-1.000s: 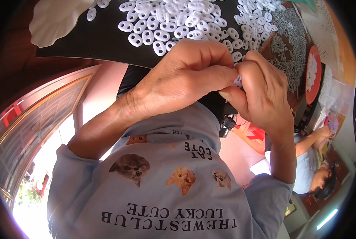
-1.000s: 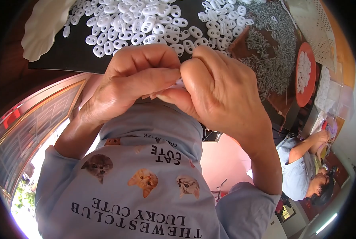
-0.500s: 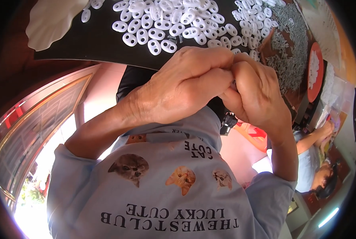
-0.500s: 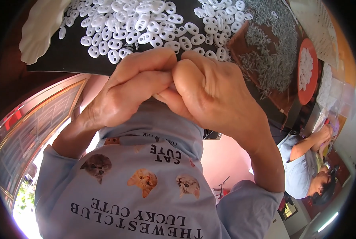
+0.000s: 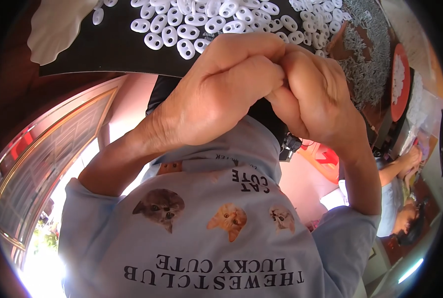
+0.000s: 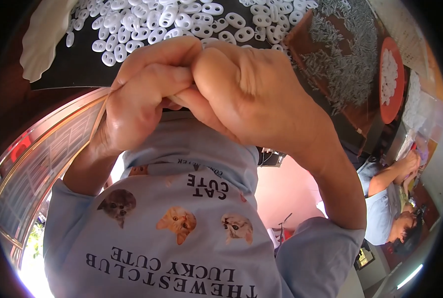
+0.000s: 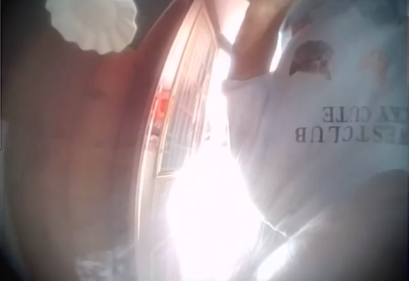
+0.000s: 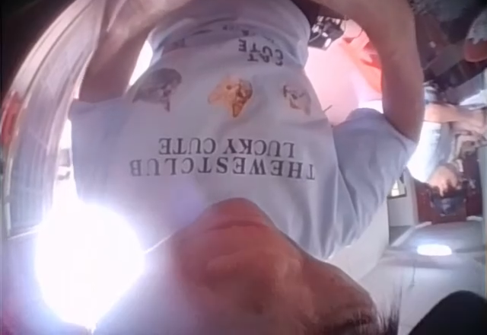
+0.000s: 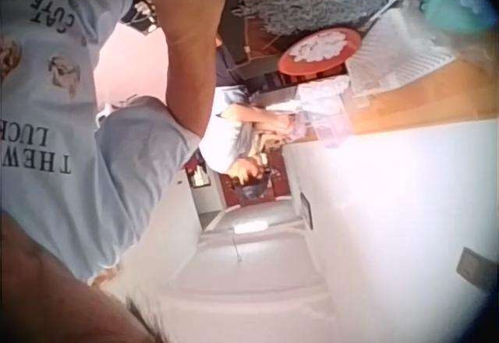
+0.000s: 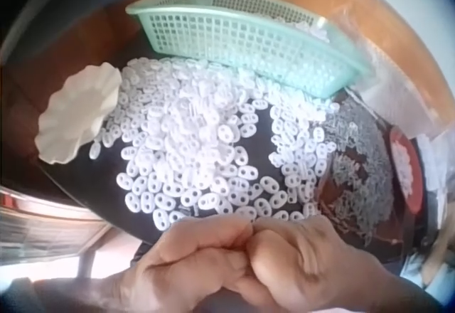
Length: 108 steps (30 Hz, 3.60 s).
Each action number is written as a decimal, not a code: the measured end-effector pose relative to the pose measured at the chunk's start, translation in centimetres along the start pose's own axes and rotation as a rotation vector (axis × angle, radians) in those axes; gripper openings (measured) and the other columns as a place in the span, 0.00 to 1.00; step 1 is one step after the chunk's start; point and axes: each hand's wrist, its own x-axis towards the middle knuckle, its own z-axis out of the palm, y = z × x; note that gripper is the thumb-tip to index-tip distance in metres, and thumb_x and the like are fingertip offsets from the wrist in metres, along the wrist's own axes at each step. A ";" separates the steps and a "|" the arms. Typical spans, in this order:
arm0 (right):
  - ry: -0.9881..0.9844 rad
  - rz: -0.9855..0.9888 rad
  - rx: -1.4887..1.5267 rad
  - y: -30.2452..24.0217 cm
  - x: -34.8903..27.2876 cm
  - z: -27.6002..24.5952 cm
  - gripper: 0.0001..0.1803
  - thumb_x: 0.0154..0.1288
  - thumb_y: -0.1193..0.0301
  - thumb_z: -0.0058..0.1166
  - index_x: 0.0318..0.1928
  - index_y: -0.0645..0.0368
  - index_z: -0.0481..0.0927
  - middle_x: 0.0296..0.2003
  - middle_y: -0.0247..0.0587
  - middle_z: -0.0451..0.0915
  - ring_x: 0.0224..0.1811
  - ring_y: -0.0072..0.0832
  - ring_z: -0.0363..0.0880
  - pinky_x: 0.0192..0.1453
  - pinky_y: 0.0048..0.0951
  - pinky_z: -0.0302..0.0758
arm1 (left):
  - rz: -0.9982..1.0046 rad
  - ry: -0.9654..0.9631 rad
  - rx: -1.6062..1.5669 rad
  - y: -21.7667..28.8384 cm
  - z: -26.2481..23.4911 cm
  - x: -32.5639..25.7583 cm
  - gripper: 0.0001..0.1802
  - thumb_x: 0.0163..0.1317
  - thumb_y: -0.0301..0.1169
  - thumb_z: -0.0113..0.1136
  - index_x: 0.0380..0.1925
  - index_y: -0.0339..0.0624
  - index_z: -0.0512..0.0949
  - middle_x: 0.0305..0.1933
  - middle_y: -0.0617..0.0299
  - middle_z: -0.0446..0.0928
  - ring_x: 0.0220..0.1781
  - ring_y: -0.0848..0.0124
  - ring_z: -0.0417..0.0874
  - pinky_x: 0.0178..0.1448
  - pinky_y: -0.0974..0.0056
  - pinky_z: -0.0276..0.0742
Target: The recorder is manually assembling small white plastic components by inserting metal pins or rings into them.
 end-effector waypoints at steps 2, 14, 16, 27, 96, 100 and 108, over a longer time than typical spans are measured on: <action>0.018 -0.009 0.000 -0.1 0.1 -0.1 0.15 0.58 0.71 0.61 0.41 0.65 0.73 0.40 0.47 0.79 0.35 0.43 0.79 0.37 0.36 0.74 | -0.030 -0.014 0.057 0.8 0.0 -0.1 0.10 0.58 0.27 0.41 0.31 0.33 0.72 0.27 0.64 0.72 0.33 0.76 0.71 0.41 0.71 0.67; 0.125 -0.042 0.087 0.2 -0.3 -0.6 0.29 0.53 0.53 0.64 0.40 0.66 0.69 0.29 0.46 0.72 0.24 0.41 0.72 0.24 0.33 0.69 | 0.018 0.068 0.137 0.5 -0.2 -0.6 0.08 0.65 0.28 0.51 0.26 0.37 0.71 0.22 0.70 0.66 0.27 0.83 0.64 0.29 0.73 0.59; 0.120 -0.027 0.123 0.2 -0.6 -0.7 0.29 0.53 0.53 0.64 0.40 0.66 0.69 0.29 0.46 0.71 0.24 0.40 0.72 0.24 0.33 0.69 | -0.015 0.071 0.128 0.4 -0.3 -0.7 0.09 0.65 0.29 0.51 0.27 0.37 0.72 0.22 0.69 0.67 0.27 0.82 0.65 0.30 0.73 0.60; 0.443 0.170 0.126 0.3 -2.8 -2.0 0.08 0.58 0.76 0.60 0.35 0.61 0.74 0.26 0.43 0.73 0.21 0.37 0.72 0.24 0.33 0.70 | 0.060 0.057 0.287 0.3 0.1 -0.9 0.09 0.66 0.28 0.48 0.27 0.38 0.71 0.23 0.70 0.66 0.25 0.83 0.62 0.28 0.74 0.56; -0.075 0.150 -0.330 5.4 6.2 -2.3 0.07 0.58 0.74 0.52 0.26 0.65 0.74 0.31 0.47 0.73 0.36 0.48 0.74 0.44 0.45 0.69 | 0.695 -0.009 0.777 -3.4 0.0 -1.7 0.15 0.58 0.21 0.57 0.18 0.37 0.62 0.17 0.60 0.60 0.18 0.67 0.61 0.22 0.62 0.57; -0.143 0.201 -0.364 5.0 6.6 -2.8 0.07 0.59 0.75 0.52 0.26 0.65 0.75 0.31 0.47 0.73 0.37 0.48 0.75 0.44 0.45 0.69 | 0.671 0.009 0.804 -3.2 0.2 -1.8 0.15 0.58 0.21 0.57 0.18 0.38 0.62 0.17 0.60 0.61 0.18 0.67 0.62 0.22 0.62 0.58; -0.005 0.049 -0.446 5.4 6.2 -1.8 0.04 0.56 0.76 0.52 0.28 0.65 0.74 0.31 0.46 0.74 0.36 0.47 0.76 0.44 0.45 0.71 | 0.643 0.003 0.832 -3.2 0.2 -1.5 0.16 0.60 0.22 0.57 0.17 0.38 0.62 0.17 0.61 0.62 0.18 0.70 0.63 0.22 0.63 0.58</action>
